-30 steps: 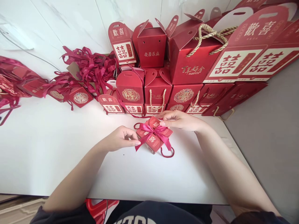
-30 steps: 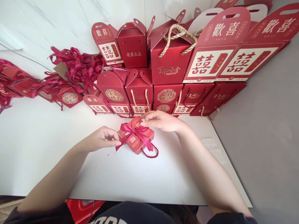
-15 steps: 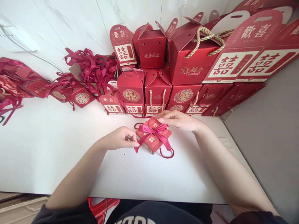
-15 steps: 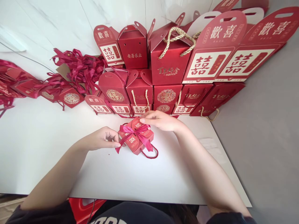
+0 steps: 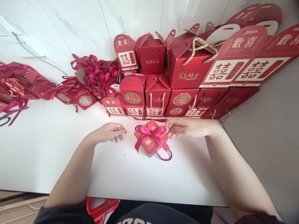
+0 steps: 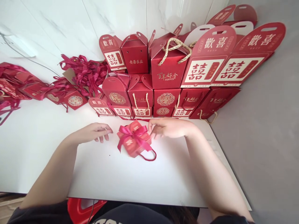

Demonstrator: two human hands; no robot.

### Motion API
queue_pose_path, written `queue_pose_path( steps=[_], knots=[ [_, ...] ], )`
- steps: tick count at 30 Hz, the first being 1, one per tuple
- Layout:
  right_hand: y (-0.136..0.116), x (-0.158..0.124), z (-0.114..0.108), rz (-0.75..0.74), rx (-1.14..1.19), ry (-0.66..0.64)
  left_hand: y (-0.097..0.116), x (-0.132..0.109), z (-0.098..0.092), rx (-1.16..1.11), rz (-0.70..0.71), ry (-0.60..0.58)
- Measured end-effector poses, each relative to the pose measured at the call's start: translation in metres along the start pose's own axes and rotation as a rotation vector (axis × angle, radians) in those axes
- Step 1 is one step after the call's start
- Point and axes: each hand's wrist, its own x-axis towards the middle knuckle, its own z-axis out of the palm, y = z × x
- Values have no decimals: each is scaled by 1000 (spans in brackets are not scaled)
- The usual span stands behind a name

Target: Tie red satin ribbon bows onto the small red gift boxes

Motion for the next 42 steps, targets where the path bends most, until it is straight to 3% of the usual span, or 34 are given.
queue_pose_path(
  steps=[3,5,7,11,15,17,19,21,24,27,30,32,33,34,37,40,42],
  knots=[
    [-10,-4,8,-81,0,-110,7,-11,-9,-42,17,333],
    [-14,-6,11,-98,-98,-63,14,-25,-9,16,18,541],
    [-16,-10,10,-99,-211,-16,22,-44,1,125,9,676],
    [-20,-18,7,-89,-330,34,35,-79,58,354,177,642],
    [-24,-22,8,-72,-346,47,42,-89,120,481,176,702],
    [-24,-22,9,-76,-333,34,44,-86,133,463,134,731],
    [-23,-22,10,-81,-308,35,43,-82,132,442,73,734],
    [-21,-22,10,-85,-287,44,36,-81,118,423,35,707],
    [-20,-23,9,-90,-289,47,11,-86,82,339,86,598],
    [-18,-22,9,-85,-298,52,-28,-98,30,263,35,556],
    [-15,-20,9,-80,-301,52,-71,-108,-30,172,-168,582],
    [-13,-18,10,-75,-301,46,-98,-108,-67,99,-428,779],
    [-13,-17,10,-74,-296,48,-109,-106,-82,92,-536,945],
    [-12,-17,10,-74,-290,54,-118,-103,-94,101,-518,1171],
    [-13,-18,9,-82,-282,88,-132,-87,-110,94,-276,1302],
    [-15,-21,8,-69,-295,105,-125,-67,-104,153,-314,1314],
    [-17,-23,8,-48,-302,109,-114,-54,-98,194,-361,1254]
  ],
)
